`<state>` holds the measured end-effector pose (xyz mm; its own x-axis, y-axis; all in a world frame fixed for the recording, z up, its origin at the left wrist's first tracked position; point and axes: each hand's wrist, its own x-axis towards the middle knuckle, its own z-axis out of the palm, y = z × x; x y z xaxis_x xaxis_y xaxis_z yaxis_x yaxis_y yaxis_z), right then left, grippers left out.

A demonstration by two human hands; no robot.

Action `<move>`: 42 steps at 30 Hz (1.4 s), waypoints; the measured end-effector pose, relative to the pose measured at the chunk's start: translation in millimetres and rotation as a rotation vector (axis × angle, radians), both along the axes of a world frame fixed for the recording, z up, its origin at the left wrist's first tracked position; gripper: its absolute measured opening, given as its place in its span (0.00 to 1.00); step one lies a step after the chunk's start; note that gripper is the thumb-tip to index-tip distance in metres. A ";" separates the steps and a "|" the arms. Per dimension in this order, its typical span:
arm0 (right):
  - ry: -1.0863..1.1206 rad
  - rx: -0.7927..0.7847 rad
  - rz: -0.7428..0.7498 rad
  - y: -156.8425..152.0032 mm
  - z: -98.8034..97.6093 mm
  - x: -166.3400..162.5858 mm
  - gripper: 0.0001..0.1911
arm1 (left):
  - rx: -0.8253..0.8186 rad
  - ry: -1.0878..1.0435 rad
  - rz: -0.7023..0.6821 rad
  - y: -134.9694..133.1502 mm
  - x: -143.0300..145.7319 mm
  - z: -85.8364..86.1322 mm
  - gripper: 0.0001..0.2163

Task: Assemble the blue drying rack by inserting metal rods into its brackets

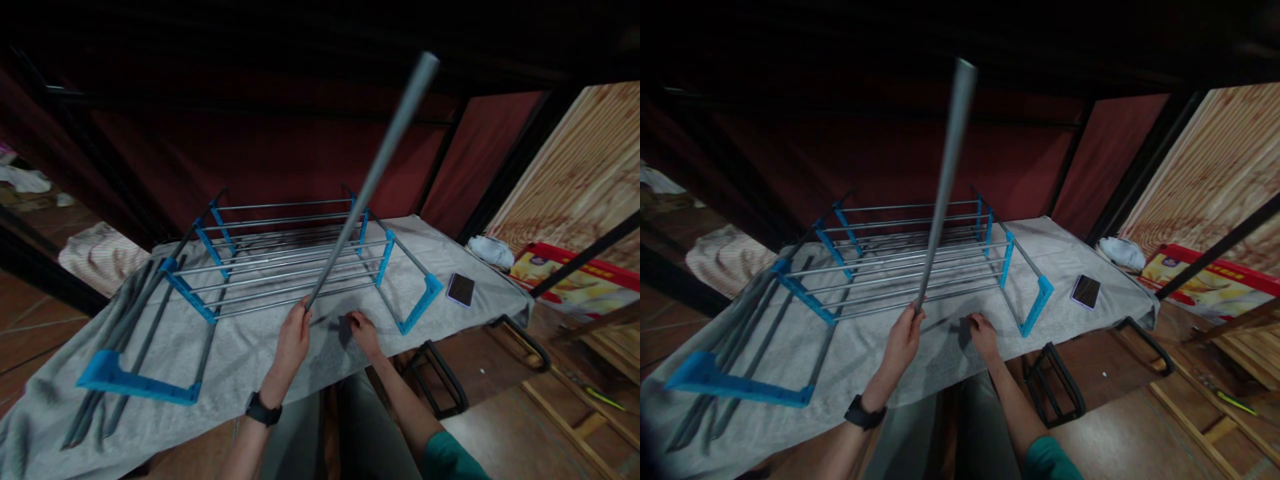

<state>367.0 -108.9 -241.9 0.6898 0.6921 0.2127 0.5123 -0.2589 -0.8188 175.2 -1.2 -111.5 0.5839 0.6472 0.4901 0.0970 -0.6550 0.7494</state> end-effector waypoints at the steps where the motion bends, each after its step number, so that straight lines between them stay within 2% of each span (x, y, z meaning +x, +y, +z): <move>1: 0.005 0.013 -0.007 0.0 0.0 -0.1 0.13 | 0.049 0.026 0.008 3.0 -4.9 -1.3 0.15; 10: 0.060 0.118 -0.064 0.7 -3.3 0.7 0.12 | 0.317 0.426 0.150 21.8 -62.7 -35.8 0.22; 15: 0.079 0.141 -0.072 0.9 -3.7 1.6 0.12 | 0.405 0.647 0.255 29.3 -83.9 -40.8 0.24; 21: 0.156 0.173 -0.090 -0.2 -1.2 3.9 0.12 | 0.467 0.824 0.342 34.9 -93.9 -48.4 0.24; 25: 0.295 0.250 -0.114 0.4 -3.2 6.2 0.13 | 0.470 0.881 0.349 35.2 -95.7 -57.2 0.24; 31: 0.550 0.386 -0.186 2.5 -4.7 7.3 0.22 | 0.455 0.895 0.318 34.9 -95.6 -66.8 0.23; 42: 0.739 0.642 -0.348 1.7 -4.0 22.1 0.20 | 0.478 0.855 0.288 38.9 -97.3 -78.7 0.23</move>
<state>389.1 -107.2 -245.9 0.9380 0.3359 -0.0859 -0.1928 0.2993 -0.9345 77.9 37.7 -190.2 0.7126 0.6643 0.2257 0.6780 -0.7347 0.0217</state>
